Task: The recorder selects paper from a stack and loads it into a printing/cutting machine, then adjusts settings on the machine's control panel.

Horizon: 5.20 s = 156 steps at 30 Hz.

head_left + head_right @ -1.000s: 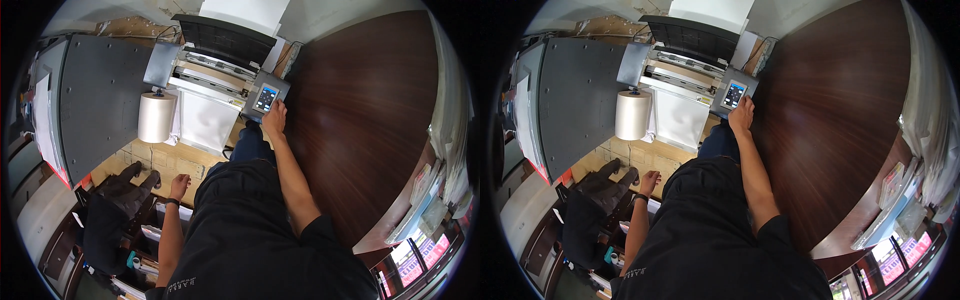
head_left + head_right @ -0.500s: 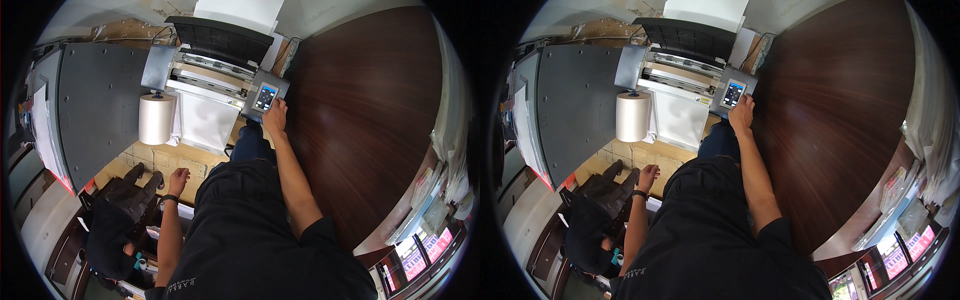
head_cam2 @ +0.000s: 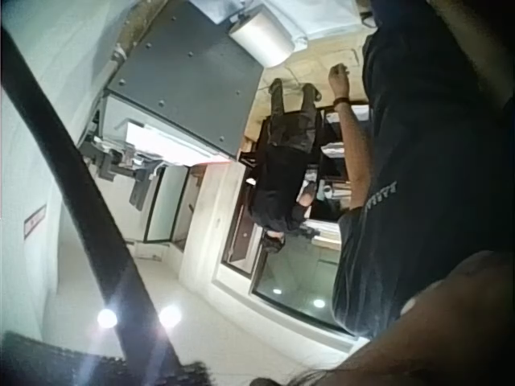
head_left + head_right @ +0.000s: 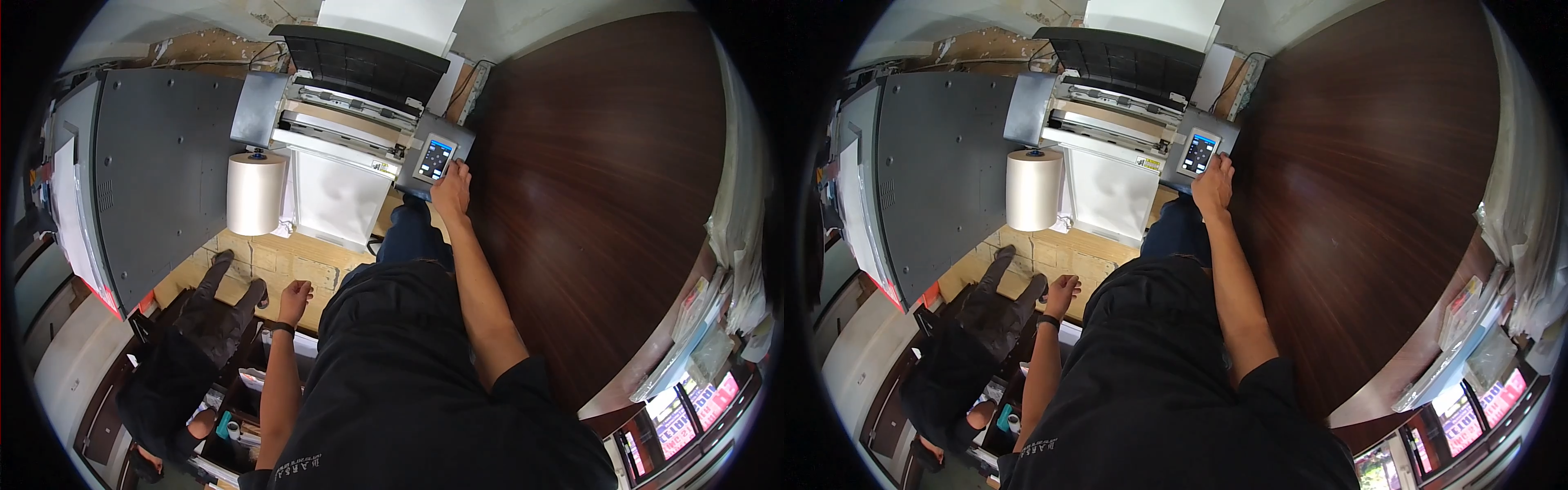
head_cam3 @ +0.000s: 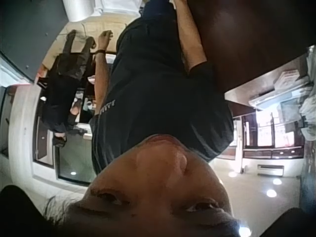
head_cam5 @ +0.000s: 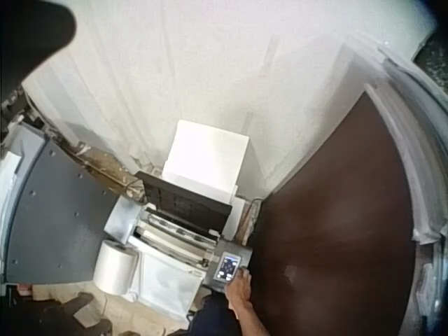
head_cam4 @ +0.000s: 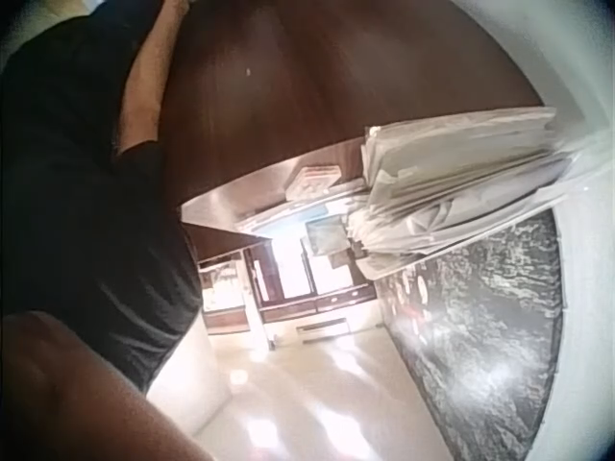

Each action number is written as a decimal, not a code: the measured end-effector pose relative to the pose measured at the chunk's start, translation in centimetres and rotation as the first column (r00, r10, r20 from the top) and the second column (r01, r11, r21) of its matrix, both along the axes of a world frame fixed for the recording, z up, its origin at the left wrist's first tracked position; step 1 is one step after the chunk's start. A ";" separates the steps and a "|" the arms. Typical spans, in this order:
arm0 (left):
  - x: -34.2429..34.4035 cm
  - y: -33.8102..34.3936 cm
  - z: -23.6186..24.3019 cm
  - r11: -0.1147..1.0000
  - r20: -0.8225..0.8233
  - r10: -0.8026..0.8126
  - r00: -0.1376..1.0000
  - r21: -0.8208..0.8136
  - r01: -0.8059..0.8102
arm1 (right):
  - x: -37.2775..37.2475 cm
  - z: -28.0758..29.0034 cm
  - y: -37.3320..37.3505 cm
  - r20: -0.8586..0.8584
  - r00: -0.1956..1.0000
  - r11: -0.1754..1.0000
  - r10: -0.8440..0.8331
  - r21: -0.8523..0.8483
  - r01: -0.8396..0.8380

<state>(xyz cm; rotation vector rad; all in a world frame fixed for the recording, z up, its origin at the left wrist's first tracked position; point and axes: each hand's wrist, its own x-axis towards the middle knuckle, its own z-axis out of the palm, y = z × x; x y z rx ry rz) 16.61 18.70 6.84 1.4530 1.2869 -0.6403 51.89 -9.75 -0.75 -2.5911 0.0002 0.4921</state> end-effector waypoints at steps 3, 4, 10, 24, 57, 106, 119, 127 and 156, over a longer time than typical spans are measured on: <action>0.4 0.1 0.0 1.000 0.014 0.006 1.000 0.004 -0.006 | 0.0 -0.1 0.0 0.000 1.000 1.000 -0.006 0.004 0.006; 0.5 0.1 0.0 1.000 0.022 0.010 1.000 0.010 -0.010 | 0.1 -0.2 -0.1 0.002 1.000 1.000 -0.012 -0.009 0.012; 0.8 0.2 0.4 1.000 0.052 0.007 0.999 0.016 -0.008 | 0.4 -0.4 -0.5 -0.014 0.999 0.999 -0.033 0.007 0.033; -0.1 0.3 1.1 1.000 -0.011 0.031 0.999 0.004 -0.031 | 0.6 -0.7 -0.7 -0.033 0.998 0.998 -0.062 0.010 0.063; -1.5 0.6 1.3 0.996 -0.020 0.083 0.996 -0.016 -0.084 | -2.9 1.0 -0.6 -0.151 0.979 0.989 0.135 0.085 -0.123; 0.3 0.8 1.9 0.997 -0.006 0.061 0.998 0.037 -0.060 | -4.2 0.4 1.1 -0.177 0.968 0.983 0.180 0.012 -0.181; 0.4 0.8 2.4 0.995 0.023 0.083 0.996 0.055 -0.084 | -3.9 0.7 1.5 -0.236 0.959 0.987 0.158 0.005 -0.162; -0.6 0.4 1.8 0.994 -0.004 0.105 0.994 0.032 -0.105 | -3.9 1.0 1.8 -0.253 0.957 0.989 0.139 -0.019 -0.148; -2.0 -0.3 1.4 0.993 0.006 0.112 0.994 0.046 -0.112 | -4.1 0.9 1.9 -0.217 0.965 0.988 0.146 -0.027 -0.155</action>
